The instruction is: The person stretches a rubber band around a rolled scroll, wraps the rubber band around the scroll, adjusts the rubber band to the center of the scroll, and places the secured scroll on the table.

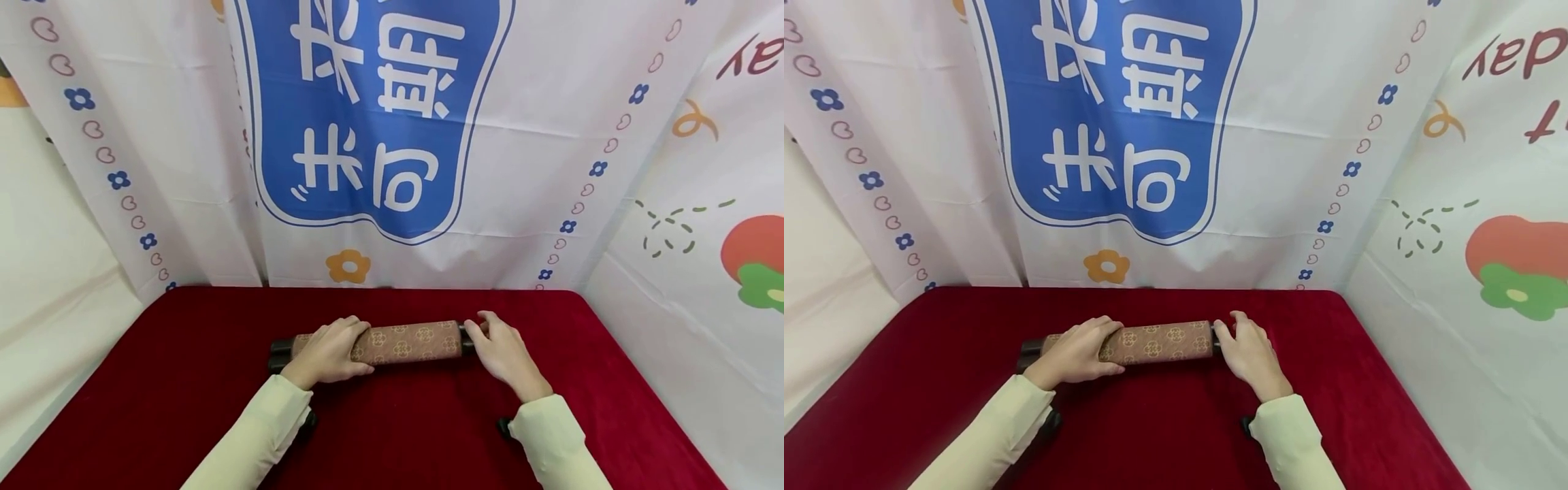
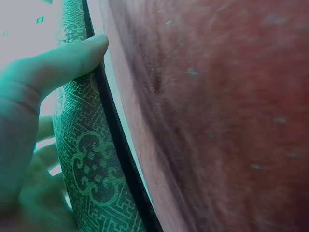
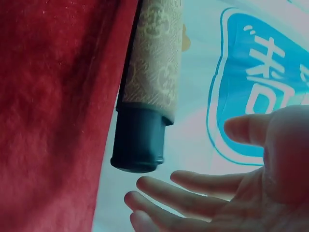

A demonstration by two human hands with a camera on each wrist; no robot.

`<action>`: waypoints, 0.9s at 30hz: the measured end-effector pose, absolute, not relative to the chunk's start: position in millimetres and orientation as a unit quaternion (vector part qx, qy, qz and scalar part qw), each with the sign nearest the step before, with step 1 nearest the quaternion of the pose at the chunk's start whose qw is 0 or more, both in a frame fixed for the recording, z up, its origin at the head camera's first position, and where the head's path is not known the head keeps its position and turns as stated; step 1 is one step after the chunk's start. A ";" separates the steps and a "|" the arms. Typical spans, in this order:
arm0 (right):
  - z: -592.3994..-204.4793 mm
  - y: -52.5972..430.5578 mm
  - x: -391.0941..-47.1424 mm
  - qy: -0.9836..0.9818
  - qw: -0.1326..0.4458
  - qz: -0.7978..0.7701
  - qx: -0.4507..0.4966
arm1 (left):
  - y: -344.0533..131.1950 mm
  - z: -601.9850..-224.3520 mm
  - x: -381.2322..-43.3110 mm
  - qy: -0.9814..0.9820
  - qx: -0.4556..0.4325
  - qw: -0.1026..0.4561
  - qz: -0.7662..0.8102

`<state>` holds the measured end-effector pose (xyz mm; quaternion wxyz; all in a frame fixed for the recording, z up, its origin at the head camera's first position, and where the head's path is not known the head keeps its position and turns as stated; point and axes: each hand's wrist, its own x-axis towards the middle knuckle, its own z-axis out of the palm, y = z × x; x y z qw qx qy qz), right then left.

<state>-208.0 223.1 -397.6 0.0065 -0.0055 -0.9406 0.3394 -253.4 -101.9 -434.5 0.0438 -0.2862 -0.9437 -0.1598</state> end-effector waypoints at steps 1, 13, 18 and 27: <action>-395.7 223.7 -205.5 -0.943 0.003 0.333 -0.002 | -100.4 -434.1 -255.7 -0.944 -0.286 0.040 -0.161; -397.9 223.4 -174.2 -0.961 -0.038 0.265 0.071 | -94.0 -442.9 -274.8 -0.954 -0.260 0.000 -0.147; -399.7 225.1 -167.6 -0.965 -0.040 0.241 0.090 | -94.9 -447.4 -276.8 -0.957 -0.252 -0.007 -0.146; -405.6 231.1 -166.9 -0.973 -0.043 0.205 0.098 | -91.5 -445.9 -272.1 -0.958 -0.261 -0.017 -0.120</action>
